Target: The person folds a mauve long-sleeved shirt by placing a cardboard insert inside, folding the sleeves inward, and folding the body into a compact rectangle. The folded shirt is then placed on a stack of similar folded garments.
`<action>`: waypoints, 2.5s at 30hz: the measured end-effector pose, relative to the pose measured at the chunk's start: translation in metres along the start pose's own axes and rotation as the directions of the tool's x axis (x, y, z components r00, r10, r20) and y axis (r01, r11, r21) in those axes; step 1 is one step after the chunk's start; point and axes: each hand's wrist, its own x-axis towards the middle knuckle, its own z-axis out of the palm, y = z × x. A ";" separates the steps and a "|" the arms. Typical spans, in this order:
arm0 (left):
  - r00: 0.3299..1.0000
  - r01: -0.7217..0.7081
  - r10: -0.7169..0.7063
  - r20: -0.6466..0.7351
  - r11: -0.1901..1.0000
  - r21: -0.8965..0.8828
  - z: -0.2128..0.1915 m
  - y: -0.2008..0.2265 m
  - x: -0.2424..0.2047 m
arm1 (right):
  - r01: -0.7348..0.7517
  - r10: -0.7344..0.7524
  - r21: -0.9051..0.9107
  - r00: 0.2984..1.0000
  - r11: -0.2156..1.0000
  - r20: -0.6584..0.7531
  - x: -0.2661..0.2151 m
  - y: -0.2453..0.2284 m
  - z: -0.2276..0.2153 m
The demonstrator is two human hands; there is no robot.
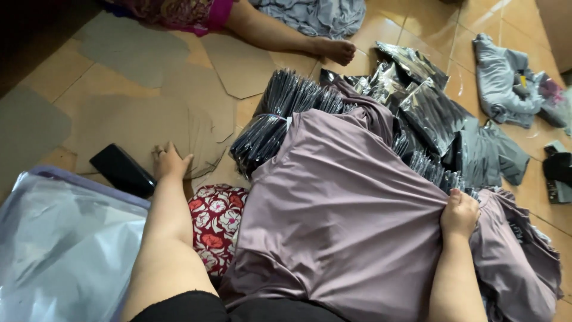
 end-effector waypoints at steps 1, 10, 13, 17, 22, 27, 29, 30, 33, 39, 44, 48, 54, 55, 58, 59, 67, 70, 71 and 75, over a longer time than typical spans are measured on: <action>0.999 0.009 -0.005 -0.048 0.997 0.077 0.008 -0.003 0.008 | 0.011 -0.011 -0.004 1.000 1.000 -0.001 0.004 0.007 0.006; 0.999 -0.021 0.024 -0.025 0.990 0.137 -0.011 0.004 0.005 | -0.152 0.149 0.047 0.986 0.987 0.075 -0.007 -0.024 -0.016; 0.999 0.011 -0.011 -0.051 1.000 -0.014 -0.010 0.001 0.006 | -0.131 0.127 0.058 0.989 0.990 0.070 -0.007 -0.024 -0.017; 0.938 -0.056 0.040 -0.345 0.998 -0.036 -0.021 0.006 -0.009 | -0.088 0.087 -0.012 0.993 0.996 -0.076 0.012 0.048 0.035; 0.775 -0.377 0.178 -0.606 0.900 -0.219 -0.078 0.066 -0.083 | 0.010 -0.063 -0.153 0.937 0.988 -0.344 -0.004 0.016 0.023; 0.451 -0.827 0.549 -0.704 0.555 -0.097 -0.163 0.124 -0.210 | 0.397 -0.425 -0.169 0.752 0.902 -0.504 -0.025 -0.051 -0.014; 0.427 -0.904 0.736 -0.525 0.371 -0.215 -0.178 0.126 -0.243 | 0.733 -0.607 0.096 0.622 0.673 -0.494 -0.048 -0.107 -0.050; 0.423 -0.906 0.743 -0.520 0.364 -0.217 -0.177 0.128 -0.249 | 0.726 -0.601 0.094 0.628 0.681 -0.494 -0.063 -0.129 -0.066; 0.275 -0.922 0.864 -0.421 0.113 -0.371 -0.183 0.137 -0.268 | 0.844 -0.704 0.147 0.515 0.516 -0.490 -0.103 -0.177 -0.097; 0.156 -0.691 0.898 -0.412 -0.198 -0.695 -0.177 0.165 -0.284 | 0.857 -0.782 0.174 0.515 0.486 -0.351 -0.146 -0.153 -0.116; 0.734 -0.600 0.644 -0.216 0.465 -0.650 -0.170 0.168 -0.290 | 0.593 -0.520 0.461 0.804 0.660 -0.289 -0.176 -0.147 -0.161; 0.893 -0.236 0.346 0.289 0.905 -0.355 -0.176 0.150 -0.283 | 0.626 -0.530 0.445 0.780 0.640 -0.333 -0.188 -0.179 -0.184; 0.825 -0.101 0.122 0.551 0.992 -0.069 -0.166 0.126 -0.308 | 0.716 -0.697 0.102 0.696 0.690 -0.172 -0.207 -0.207 -0.088; 0.840 -0.101 0.128 0.527 0.992 -0.079 -0.168 0.125 -0.311 | 0.734 -0.727 0.089 0.679 0.674 -0.099 -0.209 -0.208 -0.067; 0.864 -0.098 0.124 0.487 0.992 -0.079 -0.172 0.126 -0.324 | 0.771 -0.771 0.023 0.637 0.637 0.006 -0.216 -0.216 -0.033; 0.872 -0.098 0.118 0.475 0.993 -0.068 -0.173 0.128 -0.328 | 0.785 -0.784 -0.031 0.619 0.618 0.039 -0.218 -0.221 -0.027; 0.796 -0.133 0.093 0.598 0.991 0.024 -0.145 0.096 -0.327 | 0.752 -0.748 0.000 0.656 0.659 0.104 -0.225 -0.222 -0.021; 0.807 -0.152 0.089 0.584 0.987 0.059 -0.148 0.090 -0.330 | 0.755 -0.752 -0.001 0.652 0.655 0.092 -0.231 -0.222 -0.025; 0.819 -0.147 0.090 0.566 0.988 0.056 -0.150 0.089 -0.332 | 0.760 -0.757 -0.004 0.647 0.650 0.084 -0.233 -0.222 -0.028; 0.828 -0.184 0.142 0.542 0.983 0.024 -0.158 0.088 -0.340 | 0.755 -0.752 -0.042 0.655 0.654 0.068 -0.236 -0.223 -0.028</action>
